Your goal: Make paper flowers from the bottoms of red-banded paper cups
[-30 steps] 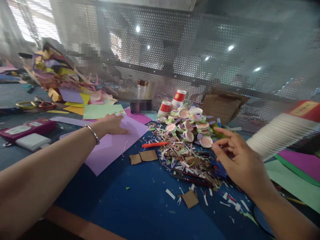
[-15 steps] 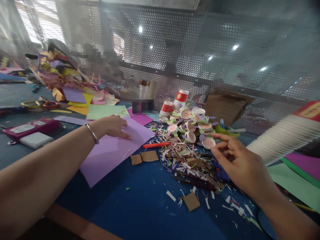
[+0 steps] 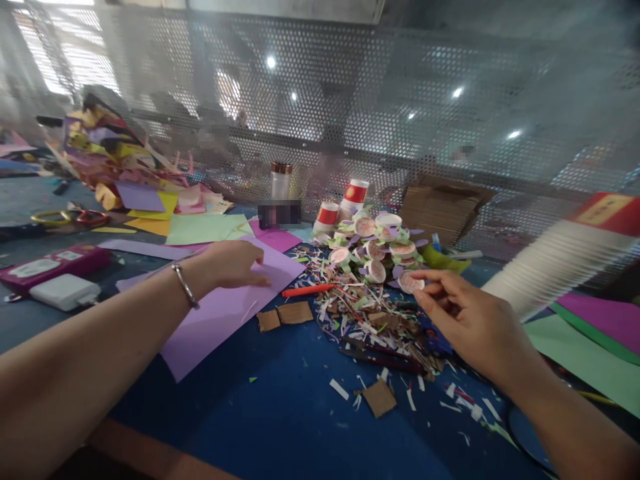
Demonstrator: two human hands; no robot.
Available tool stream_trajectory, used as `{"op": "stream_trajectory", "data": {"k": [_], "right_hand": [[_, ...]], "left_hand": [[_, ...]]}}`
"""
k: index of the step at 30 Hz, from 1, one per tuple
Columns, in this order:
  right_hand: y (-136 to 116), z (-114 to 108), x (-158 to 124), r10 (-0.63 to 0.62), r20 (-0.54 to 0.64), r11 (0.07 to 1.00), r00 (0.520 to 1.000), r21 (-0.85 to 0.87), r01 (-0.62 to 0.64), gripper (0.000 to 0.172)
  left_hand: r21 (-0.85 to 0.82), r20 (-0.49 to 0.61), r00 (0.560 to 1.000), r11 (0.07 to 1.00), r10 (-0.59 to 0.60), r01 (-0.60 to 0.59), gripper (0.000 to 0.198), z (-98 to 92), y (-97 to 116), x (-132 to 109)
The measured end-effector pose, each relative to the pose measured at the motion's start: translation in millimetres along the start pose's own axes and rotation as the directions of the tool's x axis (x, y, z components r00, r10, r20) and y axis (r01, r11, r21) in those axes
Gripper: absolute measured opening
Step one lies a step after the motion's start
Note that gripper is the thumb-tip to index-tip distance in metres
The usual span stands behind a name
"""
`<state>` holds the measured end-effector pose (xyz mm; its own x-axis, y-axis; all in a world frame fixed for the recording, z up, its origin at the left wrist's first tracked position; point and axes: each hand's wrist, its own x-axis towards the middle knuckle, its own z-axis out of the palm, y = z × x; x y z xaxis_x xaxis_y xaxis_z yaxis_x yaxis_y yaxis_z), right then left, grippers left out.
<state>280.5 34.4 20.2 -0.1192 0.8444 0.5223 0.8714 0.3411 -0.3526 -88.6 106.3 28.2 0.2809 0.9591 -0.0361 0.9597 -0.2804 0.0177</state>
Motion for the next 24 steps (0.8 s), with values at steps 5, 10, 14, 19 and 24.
{"op": "stream_trajectory", "data": {"k": [5,10,14,19,24], "right_hand": [[0,1,0,-0.043,0.03,0.999,0.999,-0.005,0.043,0.022],[-1,0,0,-0.066,0.066,0.998,0.996,-0.015,0.067,0.02],[0,-2,0,-0.074,0.062,0.997,0.995,-0.014,0.075,0.021],[-1,-4,0,-0.098,0.089,0.995,0.991,-0.02,0.1,0.023],[2,-5,-2,-0.077,0.135,0.996,0.988,-0.034,0.082,0.023]], "left_hand": [[-0.05,-0.058,0.997,0.998,0.047,-0.05,0.045,14.0,25,0],[-0.03,-0.015,0.999,0.999,0.043,-0.044,0.027,1.5,45,12],[-0.022,-0.026,0.997,0.997,0.076,-0.077,0.012,-32.4,63,53],[-0.098,-0.251,0.965,0.99,0.076,-0.103,0.035,-76.2,91,132],[-0.247,-0.377,0.926,0.962,0.019,-0.12,0.037,-93.2,111,197]]}}
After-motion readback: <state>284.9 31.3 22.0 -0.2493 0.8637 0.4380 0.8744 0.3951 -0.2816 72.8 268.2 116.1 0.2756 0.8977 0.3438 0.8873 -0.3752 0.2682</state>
